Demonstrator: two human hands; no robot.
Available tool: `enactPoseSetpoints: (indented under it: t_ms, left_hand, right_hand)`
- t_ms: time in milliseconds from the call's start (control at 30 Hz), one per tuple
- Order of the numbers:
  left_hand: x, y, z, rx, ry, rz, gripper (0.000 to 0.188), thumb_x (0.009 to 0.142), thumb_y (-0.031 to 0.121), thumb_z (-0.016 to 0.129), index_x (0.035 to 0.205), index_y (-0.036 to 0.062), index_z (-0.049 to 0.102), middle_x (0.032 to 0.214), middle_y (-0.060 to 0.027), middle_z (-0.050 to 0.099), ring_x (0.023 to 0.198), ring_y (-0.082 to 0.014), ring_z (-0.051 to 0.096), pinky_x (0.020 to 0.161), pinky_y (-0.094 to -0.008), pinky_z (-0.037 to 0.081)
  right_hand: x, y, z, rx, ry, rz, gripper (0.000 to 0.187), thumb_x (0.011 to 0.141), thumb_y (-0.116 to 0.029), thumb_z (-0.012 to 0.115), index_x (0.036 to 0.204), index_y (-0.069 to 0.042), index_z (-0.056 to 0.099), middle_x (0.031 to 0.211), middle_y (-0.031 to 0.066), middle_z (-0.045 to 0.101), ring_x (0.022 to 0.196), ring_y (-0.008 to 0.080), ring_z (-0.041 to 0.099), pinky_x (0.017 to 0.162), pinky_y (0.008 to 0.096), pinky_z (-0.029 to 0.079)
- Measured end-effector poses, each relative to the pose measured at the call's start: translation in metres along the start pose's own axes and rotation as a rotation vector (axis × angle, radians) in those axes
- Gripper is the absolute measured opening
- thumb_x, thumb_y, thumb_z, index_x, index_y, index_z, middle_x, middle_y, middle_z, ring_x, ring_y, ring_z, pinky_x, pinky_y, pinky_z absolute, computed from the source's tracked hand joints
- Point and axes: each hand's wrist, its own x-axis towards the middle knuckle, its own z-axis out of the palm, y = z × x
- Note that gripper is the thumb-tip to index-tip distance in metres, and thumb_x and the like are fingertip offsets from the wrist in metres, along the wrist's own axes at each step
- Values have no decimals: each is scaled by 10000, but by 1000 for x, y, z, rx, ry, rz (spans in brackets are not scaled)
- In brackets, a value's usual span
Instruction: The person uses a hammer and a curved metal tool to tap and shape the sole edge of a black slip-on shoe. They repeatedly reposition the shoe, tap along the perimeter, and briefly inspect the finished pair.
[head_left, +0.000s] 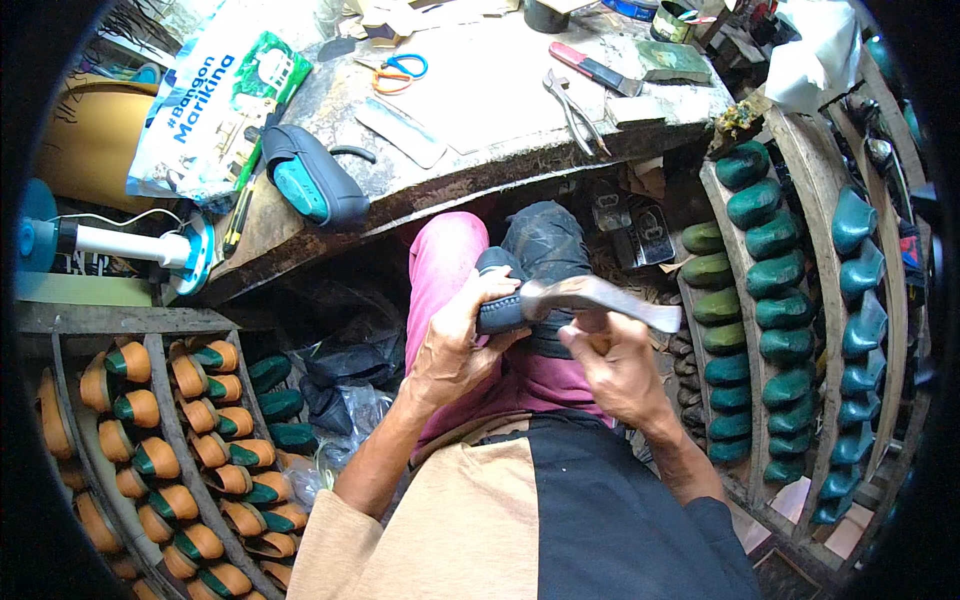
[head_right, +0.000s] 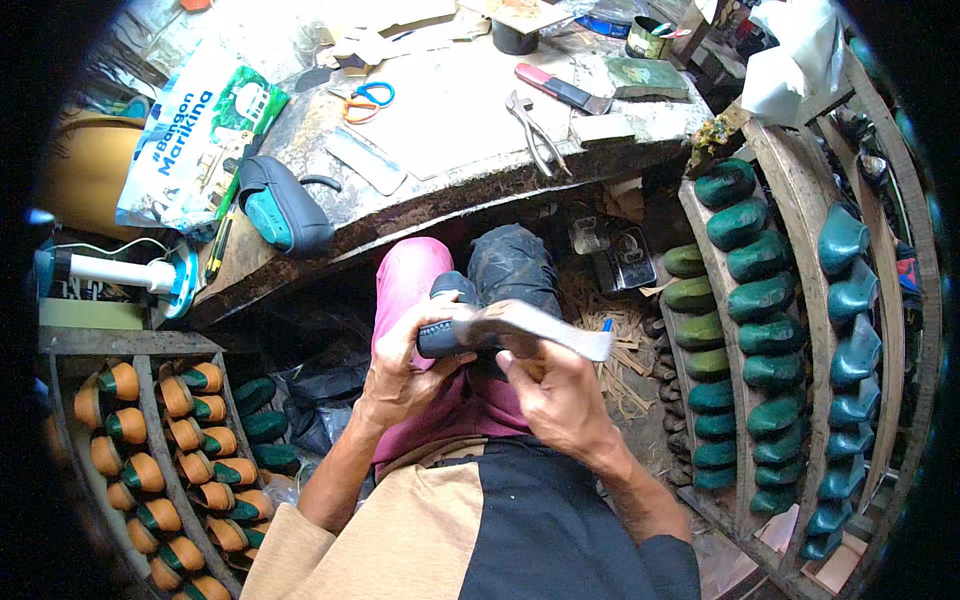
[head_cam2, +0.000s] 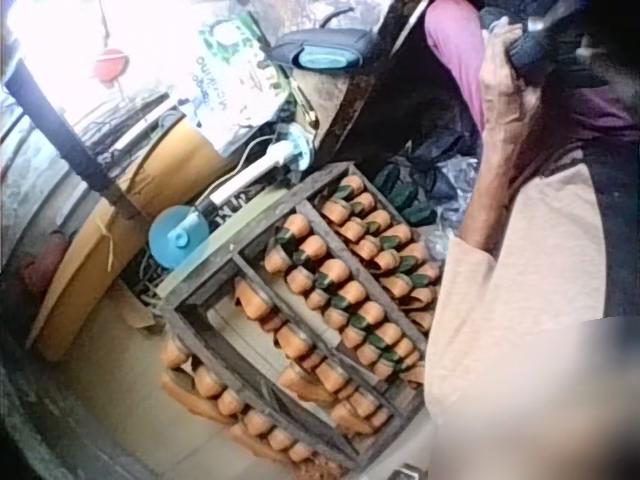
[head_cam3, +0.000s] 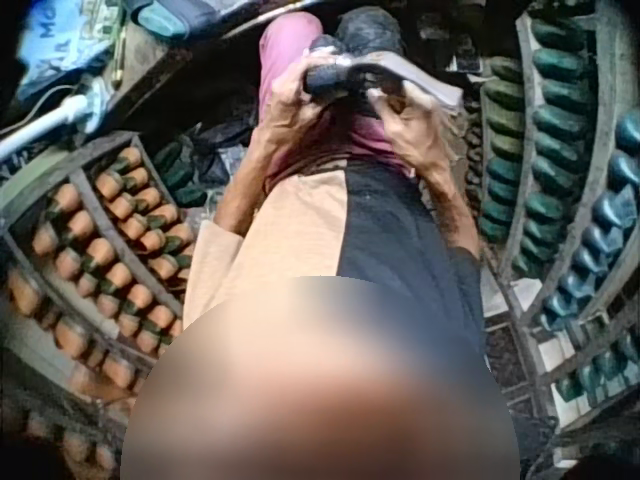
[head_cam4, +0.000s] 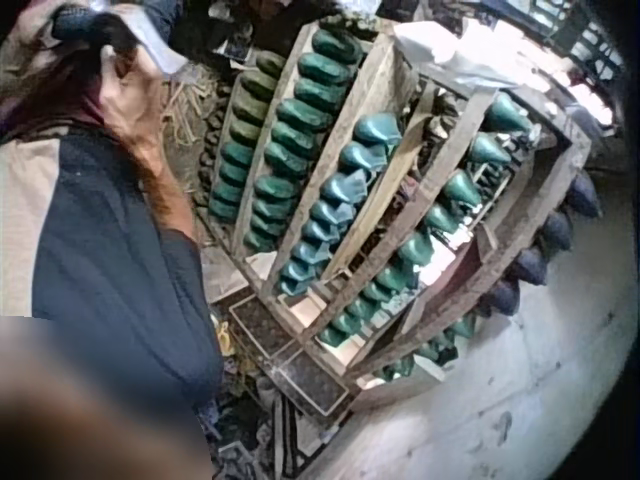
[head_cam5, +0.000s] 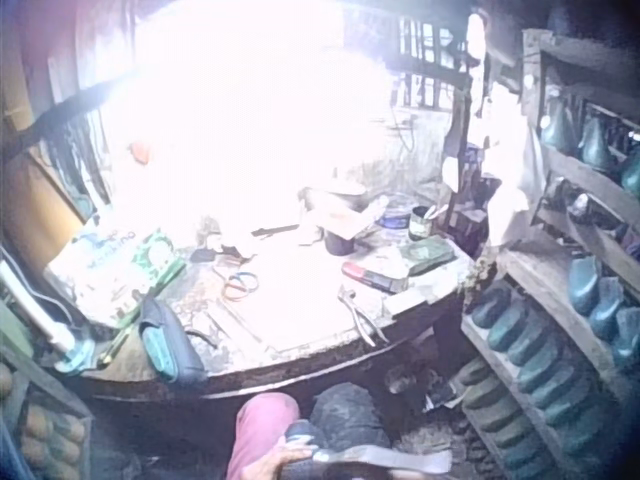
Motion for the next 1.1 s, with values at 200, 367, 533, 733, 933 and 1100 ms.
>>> enactPoseSetpoints:
  t_ms: [200, 367, 533, 733, 933, 1100]
  left_hand:
    - [-10, -10, -3, -40, 101, -65, 643, 809, 50, 1007, 1370, 22, 695, 1388, -203, 772, 1363, -381, 735, 1184, -479, 569]
    - [-17, -19, -3, -22, 111, -36, 630, 868, 91, 986, 1410, 28, 670, 1366, -198, 770, 1296, -385, 756, 1139, -469, 582]
    - [-20, -25, -8, -22, 136, -40, 655, 819, 87, 1011, 1384, 26, 685, 1372, -191, 776, 1342, -378, 743, 1161, -467, 581]
    - [-26, -34, -18, -37, 145, -29, 652, 822, 105, 1015, 1378, 31, 684, 1380, -189, 781, 1340, -374, 747, 1160, -469, 587]
    - [-33, -37, -21, -29, 153, -80, 667, 804, 102, 1025, 1366, 36, 671, 1395, -188, 787, 1375, -359, 740, 1178, -465, 580]
    - [-33, -36, -25, -41, 159, -68, 677, 805, 98, 1024, 1375, 39, 665, 1395, -190, 787, 1380, -365, 737, 1181, -463, 579]
  right_hand:
    - [16, 5, 10, -1, 42, -157, 400, 1077, 48, 688, 1475, 79, 671, 1340, 165, 789, 1276, 215, 742, 1106, 360, 574]
    - [24, 0, 13, 48, -23, -31, 412, 1072, 62, 679, 1484, 74, 668, 1410, 168, 763, 1332, 210, 711, 1153, 356, 541]
    - [23, -4, 22, -21, -7, -60, 416, 1053, 78, 681, 1469, 80, 676, 1393, 175, 774, 1335, 214, 711, 1151, 361, 537]
    - [25, -2, 22, -107, 37, -176, 265, 1077, 2, 731, 1340, 32, 745, 926, -29, 641, 858, 53, 566, 758, 258, 479]
    - [15, -9, 21, 24, 118, -168, 254, 1081, 10, 728, 1333, 39, 749, 962, -26, 689, 880, 60, 613, 776, 246, 500]
    - [21, 8, 35, 67, 43, -66, 256, 1055, -19, 764, 1307, 29, 768, 1020, 19, 752, 911, 123, 657, 824, 314, 547]
